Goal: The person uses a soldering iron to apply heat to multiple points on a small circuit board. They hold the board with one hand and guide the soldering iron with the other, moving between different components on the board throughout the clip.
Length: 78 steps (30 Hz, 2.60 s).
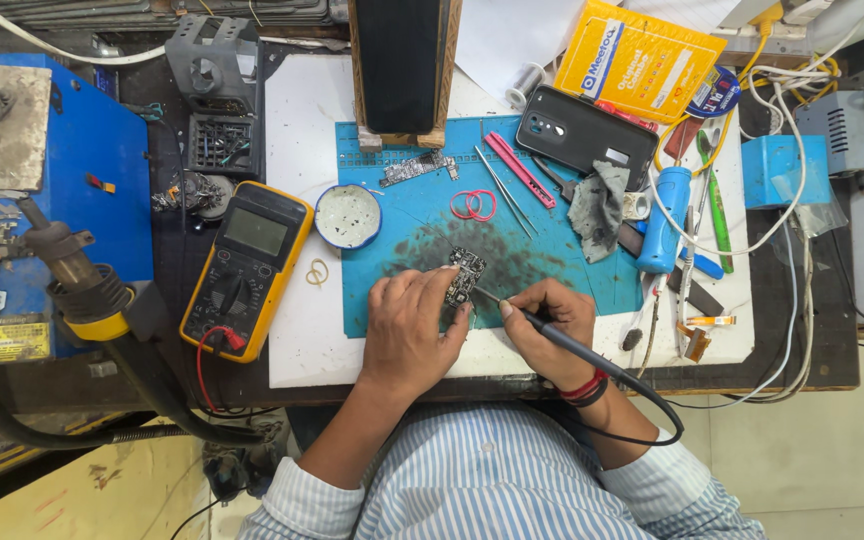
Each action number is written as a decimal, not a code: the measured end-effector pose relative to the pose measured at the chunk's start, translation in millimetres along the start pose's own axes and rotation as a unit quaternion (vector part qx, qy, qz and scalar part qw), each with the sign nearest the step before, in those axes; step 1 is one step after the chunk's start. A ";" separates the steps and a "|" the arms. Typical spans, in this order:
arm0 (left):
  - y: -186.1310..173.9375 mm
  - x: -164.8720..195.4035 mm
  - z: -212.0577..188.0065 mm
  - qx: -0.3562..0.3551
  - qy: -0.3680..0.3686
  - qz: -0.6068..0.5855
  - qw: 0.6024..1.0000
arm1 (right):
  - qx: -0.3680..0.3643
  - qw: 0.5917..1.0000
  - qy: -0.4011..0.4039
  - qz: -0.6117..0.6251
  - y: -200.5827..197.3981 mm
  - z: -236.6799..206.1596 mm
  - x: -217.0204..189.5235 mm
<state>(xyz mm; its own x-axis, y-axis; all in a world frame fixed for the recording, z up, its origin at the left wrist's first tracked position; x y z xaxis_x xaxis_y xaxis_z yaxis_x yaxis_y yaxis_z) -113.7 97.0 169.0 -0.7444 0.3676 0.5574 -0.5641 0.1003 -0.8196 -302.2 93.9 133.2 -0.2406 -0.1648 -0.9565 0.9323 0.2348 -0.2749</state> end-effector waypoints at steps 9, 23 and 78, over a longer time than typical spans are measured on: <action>0.2 -0.5 -5.4 0.000 0.004 0.002 1.000 | -0.002 1.000 -0.004 -0.002 3.6 -4.4 -0.5; 3.1 -0.8 -6.6 -0.002 -0.002 0.000 1.000 | -0.003 1.000 -0.003 -0.010 3.1 -6.6 1.4; 19.6 -19.1 -7.5 -0.031 -0.008 0.017 0.999 | 0.017 0.999 -0.012 -0.031 15.7 -2.6 8.7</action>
<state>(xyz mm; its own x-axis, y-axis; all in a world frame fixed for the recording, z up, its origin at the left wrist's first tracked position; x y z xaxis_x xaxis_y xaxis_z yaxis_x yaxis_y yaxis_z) -107.8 98.9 141.3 -0.7690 0.3575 0.5299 -0.5147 0.1452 -0.8450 -290.3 98.6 120.3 -0.2920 -0.2006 -0.9351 0.9247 0.1904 -0.3296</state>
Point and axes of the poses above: each hand's wrist, its own z-axis towards the middle knuckle, its own y-axis out of the palm, x = y × z, the point moved 7 cm from there along z, towards the middle knuckle, and after that the axes turned 15 degrees about -x, right-handed, at the moved point
